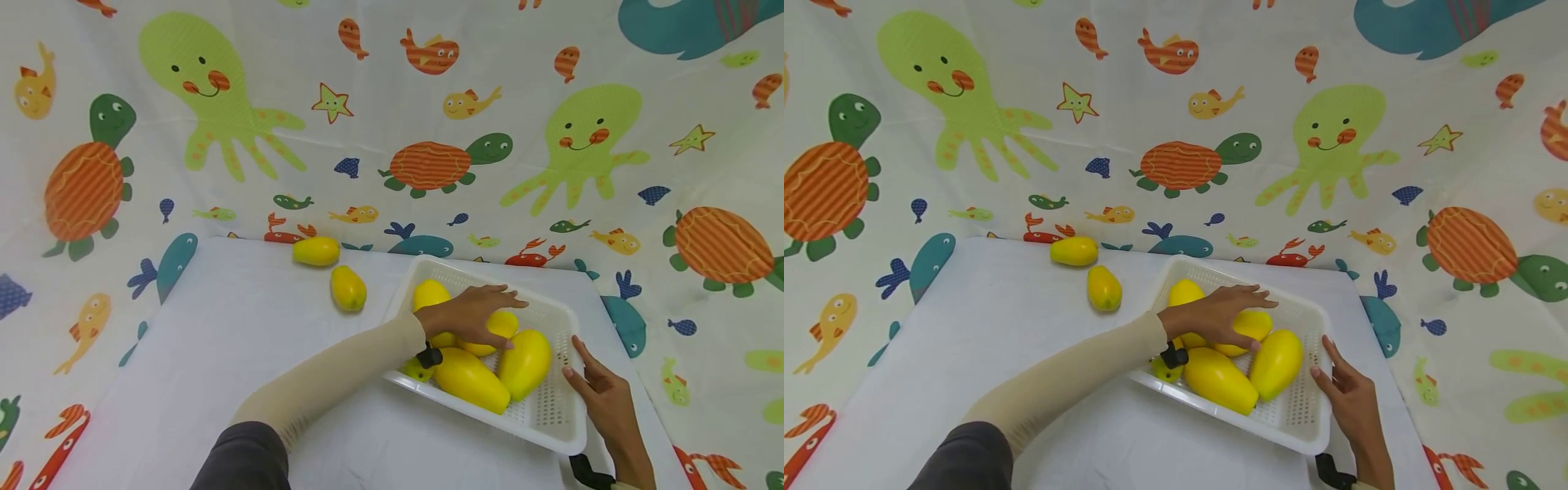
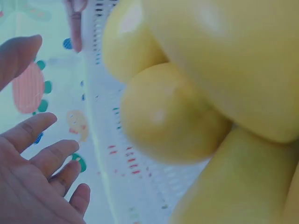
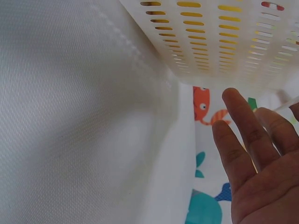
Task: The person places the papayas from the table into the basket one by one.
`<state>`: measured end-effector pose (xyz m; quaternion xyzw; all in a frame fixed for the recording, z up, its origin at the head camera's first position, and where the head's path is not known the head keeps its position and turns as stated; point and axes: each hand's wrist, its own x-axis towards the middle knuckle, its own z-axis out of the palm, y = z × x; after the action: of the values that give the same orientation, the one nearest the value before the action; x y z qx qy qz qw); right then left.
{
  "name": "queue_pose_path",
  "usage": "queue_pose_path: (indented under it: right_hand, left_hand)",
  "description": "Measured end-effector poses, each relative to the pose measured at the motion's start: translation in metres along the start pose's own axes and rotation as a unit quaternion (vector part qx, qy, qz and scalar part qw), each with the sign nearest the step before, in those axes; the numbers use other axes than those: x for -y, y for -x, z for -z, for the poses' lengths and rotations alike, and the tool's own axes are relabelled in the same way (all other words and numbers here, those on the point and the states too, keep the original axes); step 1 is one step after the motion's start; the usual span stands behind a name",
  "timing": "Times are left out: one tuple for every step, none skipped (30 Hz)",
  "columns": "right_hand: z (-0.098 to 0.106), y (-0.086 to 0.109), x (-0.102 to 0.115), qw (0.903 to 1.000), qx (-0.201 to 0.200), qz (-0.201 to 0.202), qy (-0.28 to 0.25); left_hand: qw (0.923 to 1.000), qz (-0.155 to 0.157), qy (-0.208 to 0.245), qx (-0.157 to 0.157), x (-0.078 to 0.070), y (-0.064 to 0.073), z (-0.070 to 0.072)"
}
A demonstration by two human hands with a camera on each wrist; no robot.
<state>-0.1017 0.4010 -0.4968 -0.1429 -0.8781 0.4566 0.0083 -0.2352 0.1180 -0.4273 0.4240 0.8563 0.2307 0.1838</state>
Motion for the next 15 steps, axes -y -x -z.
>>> queue_pose_path:
  right_hand:
    - [0.0,0.0,0.0,1.0,0.001,0.0,0.0]
    - [0.0,0.0,0.0,1.0,0.001,-0.001,-0.001]
    - [0.001,0.0,0.0,1.0,0.002,-0.002,-0.002]
    - [0.001,0.0,0.0,1.0,0.002,-0.002,-0.003]
    - [0.001,0.0,0.0,1.0,0.003,-0.002,-0.003]
    - [0.001,0.0,0.0,1.0,0.003,-0.002,-0.003]
    - [0.001,-0.001,0.0,1.0,0.003,-0.002,-0.003]
    - [0.001,-0.001,0.0,1.0,0.003,-0.002,-0.004]
    - [0.001,-0.001,0.0,1.0,0.003,-0.003,-0.003]
    - [0.001,-0.001,0.0,1.0,0.002,-0.004,-0.002]
    - [0.001,-0.001,0.0,1.0,0.003,-0.007,-0.003]
    - [0.001,-0.001,0.0,0.9999,0.003,-0.009,-0.004]
    - [0.001,-0.001,0.0,0.9999,0.004,-0.012,-0.004]
    - [0.001,-0.001,0.0,0.9999,0.004,-0.014,-0.004]
    - [0.001,-0.001,0.0,0.9999,0.004,-0.016,-0.003]
  left_hand:
    - [0.9999,-0.003,0.009,-0.006,0.001,0.002,0.002]
    - [0.9998,-0.005,0.017,-0.012,0.003,0.004,0.004]
    - [0.9995,-0.006,0.024,-0.017,0.005,0.005,0.006]
    - [0.9991,-0.008,0.033,-0.023,0.007,0.007,0.008]
    - [0.9987,-0.008,0.039,-0.03,0.009,0.009,0.01]
    - [0.9981,-0.011,0.047,-0.037,0.01,0.012,0.013]
    - [0.9974,-0.012,0.053,-0.046,0.012,0.014,0.015]
    - [0.9966,-0.013,0.058,-0.056,0.013,0.016,0.017]
    - [0.9957,-0.014,0.063,-0.066,0.014,0.018,0.019]
    - [0.9945,-0.015,0.069,-0.077,0.015,0.021,0.021]
    - [0.9932,-0.018,0.073,-0.088,0.016,0.024,0.024]
    - [0.9917,-0.019,0.079,-0.099,0.017,0.027,0.026]
    - [0.9901,-0.019,0.084,-0.111,0.019,0.031,0.028]
    - [0.9885,-0.02,0.088,-0.121,0.02,0.034,0.03]
    - [0.9868,-0.021,0.094,-0.13,0.022,0.038,0.032]
